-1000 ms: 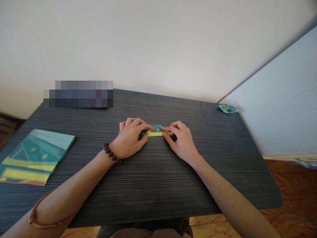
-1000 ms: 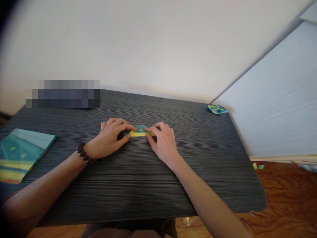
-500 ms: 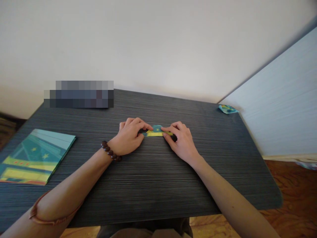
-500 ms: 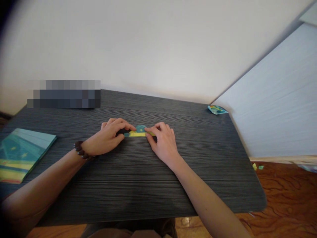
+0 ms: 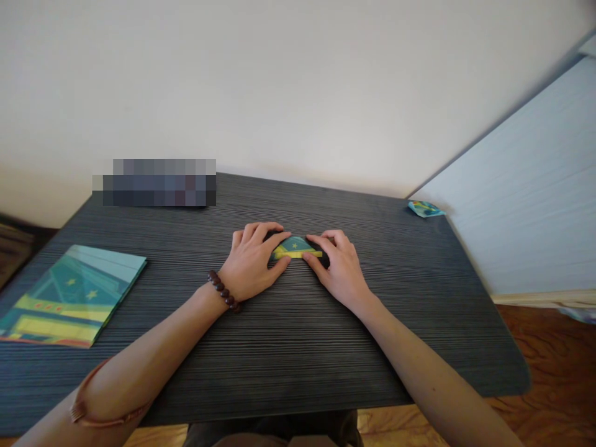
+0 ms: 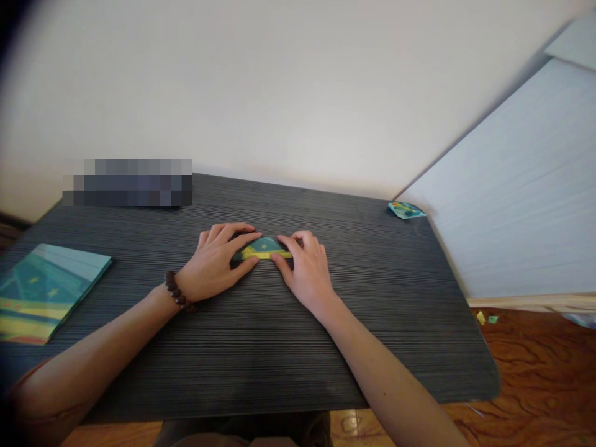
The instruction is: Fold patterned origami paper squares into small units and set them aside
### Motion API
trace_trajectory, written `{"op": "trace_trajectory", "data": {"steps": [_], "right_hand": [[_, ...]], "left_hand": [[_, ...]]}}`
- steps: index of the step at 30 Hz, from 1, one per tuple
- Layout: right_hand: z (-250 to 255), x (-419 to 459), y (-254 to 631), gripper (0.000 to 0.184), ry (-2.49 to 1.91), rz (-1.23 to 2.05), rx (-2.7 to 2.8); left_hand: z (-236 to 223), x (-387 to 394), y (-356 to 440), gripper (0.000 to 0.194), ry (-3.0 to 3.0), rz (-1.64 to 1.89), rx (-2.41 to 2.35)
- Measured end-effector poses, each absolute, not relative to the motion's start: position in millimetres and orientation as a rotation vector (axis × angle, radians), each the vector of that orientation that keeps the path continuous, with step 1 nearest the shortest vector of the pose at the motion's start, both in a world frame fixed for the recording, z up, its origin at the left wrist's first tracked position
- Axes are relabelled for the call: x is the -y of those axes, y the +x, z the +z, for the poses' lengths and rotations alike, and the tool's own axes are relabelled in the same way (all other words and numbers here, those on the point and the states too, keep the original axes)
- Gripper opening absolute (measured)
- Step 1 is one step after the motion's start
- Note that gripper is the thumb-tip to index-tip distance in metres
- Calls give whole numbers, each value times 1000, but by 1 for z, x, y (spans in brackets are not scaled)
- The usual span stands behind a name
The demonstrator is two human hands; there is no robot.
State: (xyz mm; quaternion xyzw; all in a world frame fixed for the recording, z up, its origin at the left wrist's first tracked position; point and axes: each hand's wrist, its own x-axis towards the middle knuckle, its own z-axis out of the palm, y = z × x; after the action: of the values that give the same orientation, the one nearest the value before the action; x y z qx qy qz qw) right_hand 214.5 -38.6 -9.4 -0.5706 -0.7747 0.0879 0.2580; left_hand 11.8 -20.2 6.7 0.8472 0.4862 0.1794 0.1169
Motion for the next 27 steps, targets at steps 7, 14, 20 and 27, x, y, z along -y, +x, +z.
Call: {"op": "trace_trajectory", "data": {"steps": [7, 14, 20, 27], "right_hand": [[-3, 38, 217, 15, -1350, 371, 2108], [-2, 37, 219, 12, -1357, 585, 1949], [-3, 35, 225, 19, -1390, 800, 1783], [-1, 37, 225, 22, -1343, 700, 1783]], "left_hand": [[8, 15, 11, 34, 2282, 641, -1194], [9, 11, 7, 30, 1971, 720, -1239], [13, 6, 1, 28, 1887, 637, -1167], [11, 10, 4, 27, 1954, 734, -1093]]}}
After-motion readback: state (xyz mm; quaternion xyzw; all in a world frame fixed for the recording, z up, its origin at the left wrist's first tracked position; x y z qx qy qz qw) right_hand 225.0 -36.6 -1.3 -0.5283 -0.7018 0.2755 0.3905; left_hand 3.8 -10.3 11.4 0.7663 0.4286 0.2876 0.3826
